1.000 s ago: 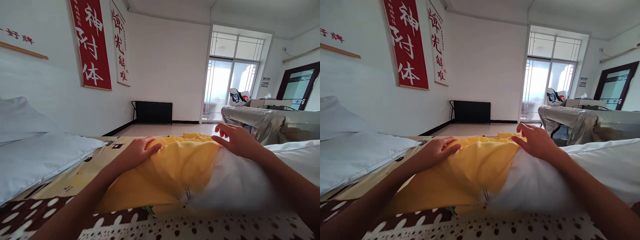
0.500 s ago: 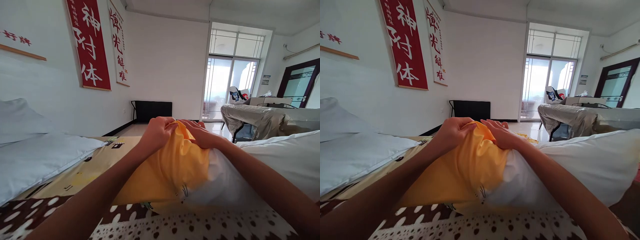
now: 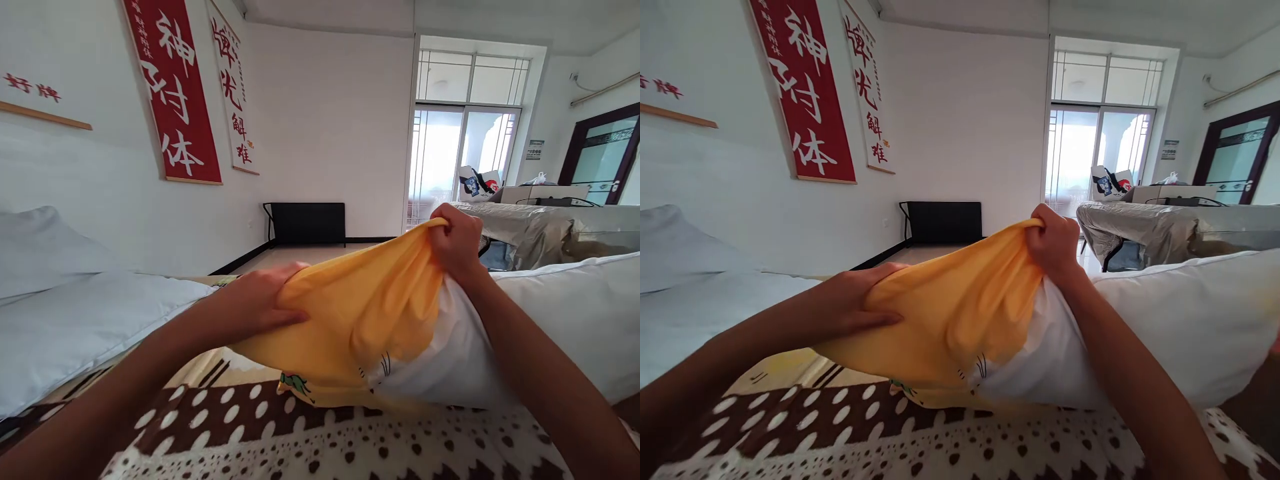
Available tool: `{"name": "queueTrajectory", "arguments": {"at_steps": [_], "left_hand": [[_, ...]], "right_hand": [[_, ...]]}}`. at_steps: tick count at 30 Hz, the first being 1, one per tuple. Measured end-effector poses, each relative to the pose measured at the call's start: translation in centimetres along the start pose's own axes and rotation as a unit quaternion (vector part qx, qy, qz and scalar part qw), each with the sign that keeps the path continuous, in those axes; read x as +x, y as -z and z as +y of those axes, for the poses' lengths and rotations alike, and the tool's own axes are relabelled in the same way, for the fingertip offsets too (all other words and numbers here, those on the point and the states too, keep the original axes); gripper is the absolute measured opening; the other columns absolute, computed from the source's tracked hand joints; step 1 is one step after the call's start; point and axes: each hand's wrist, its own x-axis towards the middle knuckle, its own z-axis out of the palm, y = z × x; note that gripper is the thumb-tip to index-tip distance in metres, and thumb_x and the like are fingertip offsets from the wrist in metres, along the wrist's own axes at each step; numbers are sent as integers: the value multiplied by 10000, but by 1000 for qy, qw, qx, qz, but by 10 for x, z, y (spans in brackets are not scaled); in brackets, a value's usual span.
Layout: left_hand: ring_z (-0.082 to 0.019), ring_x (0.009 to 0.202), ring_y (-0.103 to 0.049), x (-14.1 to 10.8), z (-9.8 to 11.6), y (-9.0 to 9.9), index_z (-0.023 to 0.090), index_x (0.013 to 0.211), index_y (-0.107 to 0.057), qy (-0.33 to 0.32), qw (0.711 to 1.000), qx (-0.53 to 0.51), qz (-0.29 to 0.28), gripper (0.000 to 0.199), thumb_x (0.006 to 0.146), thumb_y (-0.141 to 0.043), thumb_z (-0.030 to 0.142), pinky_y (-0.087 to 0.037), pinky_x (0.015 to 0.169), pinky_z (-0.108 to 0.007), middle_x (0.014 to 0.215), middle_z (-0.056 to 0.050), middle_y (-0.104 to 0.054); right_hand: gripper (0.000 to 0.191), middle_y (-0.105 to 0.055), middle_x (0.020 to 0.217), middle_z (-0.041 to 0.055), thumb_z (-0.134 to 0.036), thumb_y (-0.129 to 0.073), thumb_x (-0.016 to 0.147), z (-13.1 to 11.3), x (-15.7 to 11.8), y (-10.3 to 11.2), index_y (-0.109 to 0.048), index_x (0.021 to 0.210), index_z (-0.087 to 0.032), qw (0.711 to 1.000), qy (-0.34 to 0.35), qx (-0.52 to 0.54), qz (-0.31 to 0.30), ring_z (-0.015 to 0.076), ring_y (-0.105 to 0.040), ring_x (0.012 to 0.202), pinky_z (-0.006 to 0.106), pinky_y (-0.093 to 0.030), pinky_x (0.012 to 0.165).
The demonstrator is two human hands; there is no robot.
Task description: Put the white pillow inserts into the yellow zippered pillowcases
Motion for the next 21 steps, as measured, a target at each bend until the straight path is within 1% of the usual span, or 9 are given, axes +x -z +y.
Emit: {"name": "queueTrajectory", "arguments": {"at_steps": [2, 4, 6, 7, 9, 11, 14, 16, 21], "left_hand": [[-233, 845, -633, -7, -22, -1, 275, 1112, -625, 3, 999, -24, -21, 433, 771, -557, 533, -467, 703, -269, 991, -13, -695], [-204, 774, -628, -11, -37, -5, 267, 972, -678, 4, 998, -50, -31, 361, 822, -489, 535, -458, 673, -250, 888, 6, -702], [-203, 806, -637, -14, -44, -10, 273, 1016, -682, -5, 997, -67, -26, 400, 849, -439, 544, -468, 701, -252, 933, 11, -707], [-215, 857, -642, -16, -43, -13, 276, 1098, -658, -7, 998, -63, -7, 429, 853, -432, 546, -476, 738, -264, 1004, 5, -703], [-257, 984, -627, -18, -37, -19, 258, 1228, -586, -21, 998, -23, 53, 517, 828, -469, 564, -475, 842, -310, 1157, -26, -662], [-290, 1101, -582, -17, -27, -25, 236, 1275, -545, -42, 994, 24, 97, 594, 797, -506, 588, -439, 947, -360, 1267, -54, -603], [-292, 1105, -577, -12, -11, -32, 209, 1229, -571, -43, 991, 56, 115, 583, 835, -417, 611, -422, 964, -393, 1246, -83, -614], [-281, 1019, -607, -7, -4, -34, 205, 1154, -606, -27, 991, 61, 117, 549, 883, -316, 584, -441, 898, -387, 1154, -91, -656], [-218, 772, -592, -1, 3, -42, 203, 796, -577, -55, 988, 44, 135, 425, 917, -283, 485, -416, 729, -318, 826, -55, -656]], "right_hand": [[107, -444, 539, -11, -234, -408, 715, -1, 1, 7, -492, 653, -209, 996, 43, 4, -79, 139, -405, 531, 266, -300, 574], [135, -465, 557, -18, -283, -443, 736, 2, 3, 11, -489, 633, -208, 964, 102, 29, -242, 132, -415, 545, 258, -307, 562], [206, -538, 637, -6, -367, -468, 769, 13, 6, 14, -515, 649, -206, 924, 126, 60, -357, 141, -467, 605, 258, -338, 581], [245, -577, 698, 7, -410, -465, 788, 20, 8, 14, -537, 674, -205, 913, 127, 72, -380, 151, -497, 650, 264, -360, 609], [307, -618, 777, 30, -464, -445, 817, 35, 10, 16, -563, 705, -205, 914, 122, 73, -380, 171, -535, 721, 294, -391, 691], [317, -633, 789, 39, -464, -435, 832, 46, 9, 18, -571, 712, -204, 935, 106, 46, -336, 189, -559, 757, 340, -393, 770], [268, -660, 975, 74, -424, -461, 832, 46, -7, 29, -589, 915, -204, 978, 81, 15, -190, 251, -592, 923, 430, -355, 889], [360, -605, 1189, 110, -378, -471, 838, 36, -28, 43, -515, 1155, -212, 986, 113, 19, -121, 291, -548, 1095, 468, -320, 950], [598, -486, 1367, 113, -260, -480, 820, 2, -93, 62, -324, 1397, -237, 924, 319, -16, -211, 296, -447, 1229, 464, -305, 964]]}}
